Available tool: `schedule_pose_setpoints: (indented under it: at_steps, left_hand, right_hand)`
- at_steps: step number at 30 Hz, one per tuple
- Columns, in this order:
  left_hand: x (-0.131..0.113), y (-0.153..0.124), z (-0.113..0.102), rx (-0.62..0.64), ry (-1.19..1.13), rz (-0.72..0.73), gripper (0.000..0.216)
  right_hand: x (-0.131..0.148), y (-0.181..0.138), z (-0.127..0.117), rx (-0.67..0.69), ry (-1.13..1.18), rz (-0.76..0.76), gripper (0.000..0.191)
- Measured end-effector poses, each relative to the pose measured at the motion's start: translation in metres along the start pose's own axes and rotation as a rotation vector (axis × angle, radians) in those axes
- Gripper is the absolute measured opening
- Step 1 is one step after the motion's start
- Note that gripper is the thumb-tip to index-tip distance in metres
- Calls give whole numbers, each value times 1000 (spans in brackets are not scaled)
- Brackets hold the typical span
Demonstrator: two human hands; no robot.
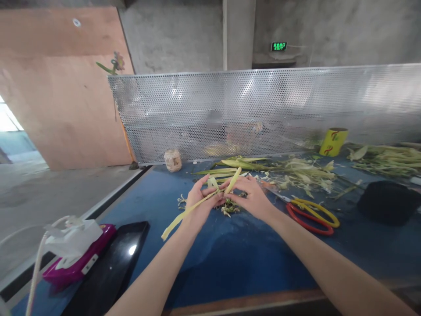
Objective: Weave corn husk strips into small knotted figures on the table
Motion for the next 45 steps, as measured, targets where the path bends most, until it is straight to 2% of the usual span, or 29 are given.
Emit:
schedule_pose_setpoints:
  at_steps: [5, 9, 11, 14, 19, 25, 27, 30, 34, 38, 42, 45]
  left_hand:
    - [-4, 0, 0, 11, 90, 25, 79]
    - [-8, 0, 2, 45, 96, 76, 81]
    - [-9, 1, 2, 44, 102, 97, 83]
    - [-8, 3, 1, 44, 180, 133, 84]
    - [-9, 2, 1, 73, 378, 250, 71]
    - [-12, -3, 5, 116, 404, 336, 67]
    - [-12, -3, 6, 118, 368, 326, 69]
    - [-9, 0, 6, 92, 201, 253, 84]
    - [-3, 1, -1, -35, -25, 182, 100]
    - [3, 2, -1, -34, -54, 130, 90]
    - [-3, 2, 3, 24, -40, 182, 88]
    - [-3, 3, -2, -10, -39, 177, 86]
  right_hand:
    - [-3, 0, 3, -10, 228, 41, 5]
    - [-26, -3, 16, -15, 622, 265, 13]
    - [-35, -5, 23, -26, 734, 363, 12]
    - [-42, -7, 28, -39, 784, 447, 13]
    - [-48, -10, 32, -36, 799, 506, 16]
    - [-52, -15, 37, -32, 869, 594, 22]
    - [-54, -17, 38, -40, 913, 621, 23]
    - [-53, -19, 41, -47, 994, 655, 25]
    - [-48, -19, 43, -48, 1099, 678, 24]
    - [-40, -18, 44, -35, 1168, 683, 26]
    - [-37, -20, 49, 5, 1196, 700, 23]
    - [-38, -24, 55, 39, 1196, 745, 21]
Point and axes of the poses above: each hand's wrist, its own y-axis towards the middle knuckle, its own z-axis out of the palm, x = y × z, the point moved 9 cm from there along y, towards the middle knuckle, and after that the axes turned 3 degrees about x, right-handed, at the moved point
